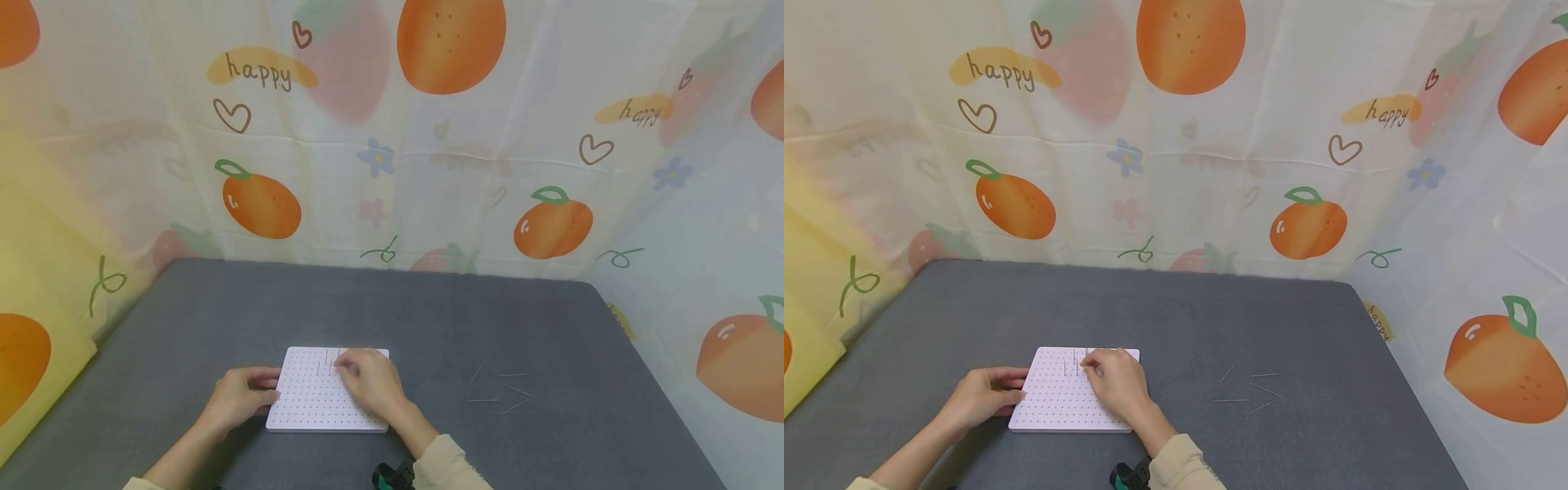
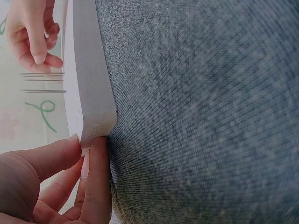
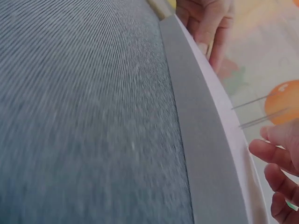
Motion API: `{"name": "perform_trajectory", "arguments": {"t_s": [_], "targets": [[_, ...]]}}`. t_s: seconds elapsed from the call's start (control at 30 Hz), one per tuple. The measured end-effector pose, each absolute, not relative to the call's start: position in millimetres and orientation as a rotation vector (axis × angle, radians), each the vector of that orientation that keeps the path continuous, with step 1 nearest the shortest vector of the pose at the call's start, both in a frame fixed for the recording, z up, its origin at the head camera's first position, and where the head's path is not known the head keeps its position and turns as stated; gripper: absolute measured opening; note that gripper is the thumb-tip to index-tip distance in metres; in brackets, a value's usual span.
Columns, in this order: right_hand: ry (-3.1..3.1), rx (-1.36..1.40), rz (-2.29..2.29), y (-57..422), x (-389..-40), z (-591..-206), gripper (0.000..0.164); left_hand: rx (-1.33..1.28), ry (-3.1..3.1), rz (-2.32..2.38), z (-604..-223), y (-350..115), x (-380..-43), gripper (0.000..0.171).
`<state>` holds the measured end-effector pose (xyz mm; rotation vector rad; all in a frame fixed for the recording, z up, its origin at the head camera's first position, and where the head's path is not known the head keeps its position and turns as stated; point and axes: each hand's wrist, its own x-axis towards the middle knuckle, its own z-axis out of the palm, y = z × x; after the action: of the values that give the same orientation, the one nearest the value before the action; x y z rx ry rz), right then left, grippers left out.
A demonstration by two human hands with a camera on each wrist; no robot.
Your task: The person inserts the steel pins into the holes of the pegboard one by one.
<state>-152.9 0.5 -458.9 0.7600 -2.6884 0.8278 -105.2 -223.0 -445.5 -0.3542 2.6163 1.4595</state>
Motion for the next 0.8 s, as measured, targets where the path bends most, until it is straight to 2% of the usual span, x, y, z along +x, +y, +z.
{"name": "perform_trajectory", "arguments": {"t_s": [0.6,0.8], "targets": [[-2.564,0.896,0.890,55.8,-155.0,-450.5,0.010,-0.352,2.618,1.462,-444.8,-224.5,-105.2,0.043],[-2.533,0.946,0.929,75.3,-150.9,-448.8,0.015,-0.350,2.610,1.483,-444.6,-223.6,-104.8,0.041]]}}
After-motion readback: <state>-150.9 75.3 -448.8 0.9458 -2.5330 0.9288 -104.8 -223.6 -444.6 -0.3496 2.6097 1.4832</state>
